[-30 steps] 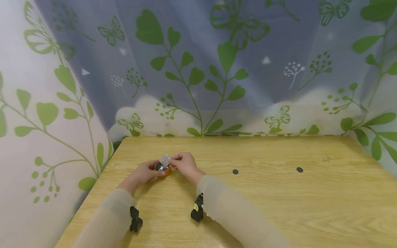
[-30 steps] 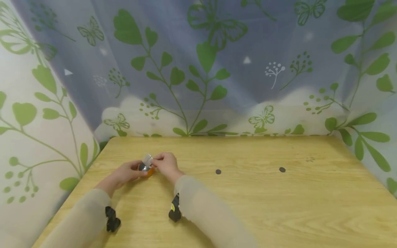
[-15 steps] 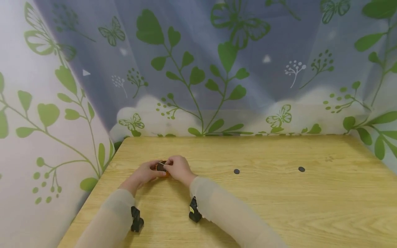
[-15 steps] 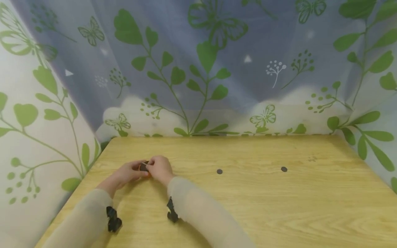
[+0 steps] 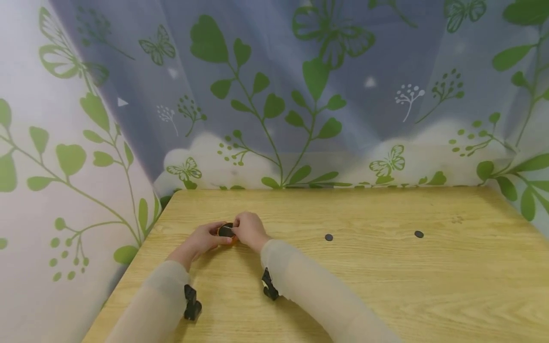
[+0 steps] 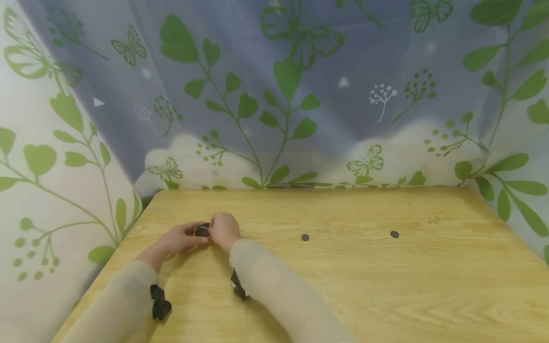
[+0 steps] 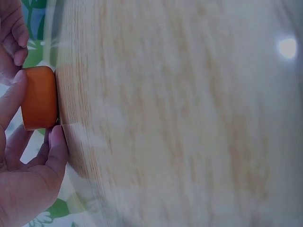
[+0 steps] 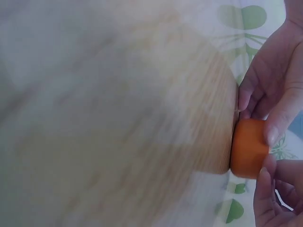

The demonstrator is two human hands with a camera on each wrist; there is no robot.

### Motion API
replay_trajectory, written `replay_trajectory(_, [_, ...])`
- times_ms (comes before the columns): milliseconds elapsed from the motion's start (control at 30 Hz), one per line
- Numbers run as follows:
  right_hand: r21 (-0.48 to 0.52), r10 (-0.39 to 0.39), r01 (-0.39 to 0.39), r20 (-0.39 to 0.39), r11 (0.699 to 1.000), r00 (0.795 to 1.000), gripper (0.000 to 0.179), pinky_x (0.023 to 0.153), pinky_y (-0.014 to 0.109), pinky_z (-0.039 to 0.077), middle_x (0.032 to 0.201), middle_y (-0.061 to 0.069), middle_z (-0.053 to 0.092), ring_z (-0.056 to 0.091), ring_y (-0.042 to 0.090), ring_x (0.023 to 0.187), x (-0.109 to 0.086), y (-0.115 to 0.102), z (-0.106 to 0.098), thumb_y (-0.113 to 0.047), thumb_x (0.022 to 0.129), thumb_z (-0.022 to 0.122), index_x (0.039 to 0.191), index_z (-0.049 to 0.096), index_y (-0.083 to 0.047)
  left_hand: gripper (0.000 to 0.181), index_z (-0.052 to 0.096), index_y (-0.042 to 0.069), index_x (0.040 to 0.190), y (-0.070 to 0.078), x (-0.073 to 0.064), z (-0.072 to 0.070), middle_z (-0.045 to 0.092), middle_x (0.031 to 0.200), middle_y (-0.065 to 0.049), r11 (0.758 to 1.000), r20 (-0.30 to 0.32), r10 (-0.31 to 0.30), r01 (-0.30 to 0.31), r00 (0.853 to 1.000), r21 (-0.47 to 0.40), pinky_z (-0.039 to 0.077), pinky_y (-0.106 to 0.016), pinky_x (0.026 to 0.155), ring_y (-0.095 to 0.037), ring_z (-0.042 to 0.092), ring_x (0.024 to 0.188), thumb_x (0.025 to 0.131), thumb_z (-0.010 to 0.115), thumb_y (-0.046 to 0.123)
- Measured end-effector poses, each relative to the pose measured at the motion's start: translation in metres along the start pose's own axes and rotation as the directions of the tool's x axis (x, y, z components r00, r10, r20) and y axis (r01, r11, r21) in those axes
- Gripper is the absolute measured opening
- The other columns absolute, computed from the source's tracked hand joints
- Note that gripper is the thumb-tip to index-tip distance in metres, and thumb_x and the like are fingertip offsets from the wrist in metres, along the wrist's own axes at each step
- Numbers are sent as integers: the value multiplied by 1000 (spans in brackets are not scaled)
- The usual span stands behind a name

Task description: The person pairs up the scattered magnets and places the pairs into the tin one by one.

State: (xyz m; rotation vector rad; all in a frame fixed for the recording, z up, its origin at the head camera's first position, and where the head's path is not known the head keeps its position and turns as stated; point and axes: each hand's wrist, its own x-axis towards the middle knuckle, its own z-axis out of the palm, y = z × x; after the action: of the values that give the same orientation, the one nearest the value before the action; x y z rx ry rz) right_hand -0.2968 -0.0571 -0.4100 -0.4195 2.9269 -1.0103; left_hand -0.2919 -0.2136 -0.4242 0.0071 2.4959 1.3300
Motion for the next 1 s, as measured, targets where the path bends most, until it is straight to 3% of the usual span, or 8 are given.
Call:
replay_trajectory(267, [44,1,-1,19,999,1000,15,58,22,44,70,-3,58,52,10,62,-3,13,-17,-11,88,63,74,64,-9,66,41,4,140,2,4,3,46,132,-24,1000,22,6,-5,1000,-23,43,-43,91,-29,48,114,84,71,21])
replay_trajectory(500, [104,9,-13,44,994,999,13,57,24,44,70,2,61,55,10,58,-12,52,-45,-11,90,61,77,64,-8,69,37,4,142,7,3,-1,40,136,-27,1000,46,-5,5,999,3,43,-43,92,-33,44,120,84,71,22])
replay_trajectory(800, [119,2,-11,74,993,997,9,56,26,46,75,1,61,60,15,65,-41,89,-84,-12,89,63,81,65,-7,74,31,2,144,9,3,-4,36,136,-30,1000,86,-12,14,996,-13,43,-44,93,-34,44,119,84,71,18])
replay_trajectory(1000, [80,9,-15,75,997,997,8,61,29,46,77,0,60,59,16,71,-65,113,-109,-13,89,64,83,65,-7,78,26,-1,145,15,1,-5,33,137,-34,990,87,14,-26,996,140,46,-43,84,-41,44,117,85,70,22])
